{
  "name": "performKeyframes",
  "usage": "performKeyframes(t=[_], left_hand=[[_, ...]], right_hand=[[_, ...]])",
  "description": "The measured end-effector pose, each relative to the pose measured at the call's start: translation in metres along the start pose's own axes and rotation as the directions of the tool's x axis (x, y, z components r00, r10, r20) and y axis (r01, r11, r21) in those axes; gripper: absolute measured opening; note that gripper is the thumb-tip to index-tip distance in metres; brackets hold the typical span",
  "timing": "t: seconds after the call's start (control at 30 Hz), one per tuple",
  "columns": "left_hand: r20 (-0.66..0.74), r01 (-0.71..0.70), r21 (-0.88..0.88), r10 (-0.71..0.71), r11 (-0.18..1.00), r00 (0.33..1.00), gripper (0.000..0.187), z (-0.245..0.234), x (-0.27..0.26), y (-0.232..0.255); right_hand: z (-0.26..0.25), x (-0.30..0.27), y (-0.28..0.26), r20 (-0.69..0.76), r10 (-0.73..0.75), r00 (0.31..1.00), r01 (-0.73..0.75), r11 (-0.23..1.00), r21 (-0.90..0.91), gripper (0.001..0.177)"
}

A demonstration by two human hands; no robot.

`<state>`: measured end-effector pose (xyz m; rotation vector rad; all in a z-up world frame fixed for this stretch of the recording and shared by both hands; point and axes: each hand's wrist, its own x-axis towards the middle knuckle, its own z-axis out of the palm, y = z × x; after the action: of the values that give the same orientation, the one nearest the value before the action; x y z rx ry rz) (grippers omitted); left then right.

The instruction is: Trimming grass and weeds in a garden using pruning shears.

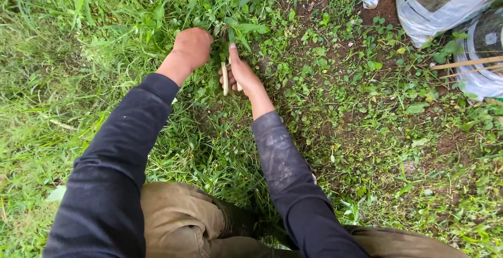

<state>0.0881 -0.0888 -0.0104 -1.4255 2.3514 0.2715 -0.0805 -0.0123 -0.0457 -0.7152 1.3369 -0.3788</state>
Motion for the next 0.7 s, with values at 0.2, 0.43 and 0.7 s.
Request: performKeyframes(t=[0.2, 0.43, 0.7], left_hand=[[-0.028, -0.039, -0.042, 0.038, 0.998, 0.999, 0.016, -0.005, -0.003, 0.000], [-0.027, 0.026, -0.025, -0.026, 0.999, 0.999, 0.018, 0.014, 0.000, -0.029], [-0.018, 0.001, -0.042, -0.002, 0.999, 1.000, 0.025, 0.015, -0.010, -0.040]], right_hand=[[0.001, 0.061, 0.011, -0.009, -0.116, 0.993, 0.116, 0.993, 0.032, 0.082], [0.011, 0.021, 0.010, -0.203, -0.076, 0.976, 0.061, 0.995, -0.077, 0.087], [0.018, 0.065, -0.011, -0.050, -0.087, 0.995, 0.087, 0.996, -0.013, 0.084]])
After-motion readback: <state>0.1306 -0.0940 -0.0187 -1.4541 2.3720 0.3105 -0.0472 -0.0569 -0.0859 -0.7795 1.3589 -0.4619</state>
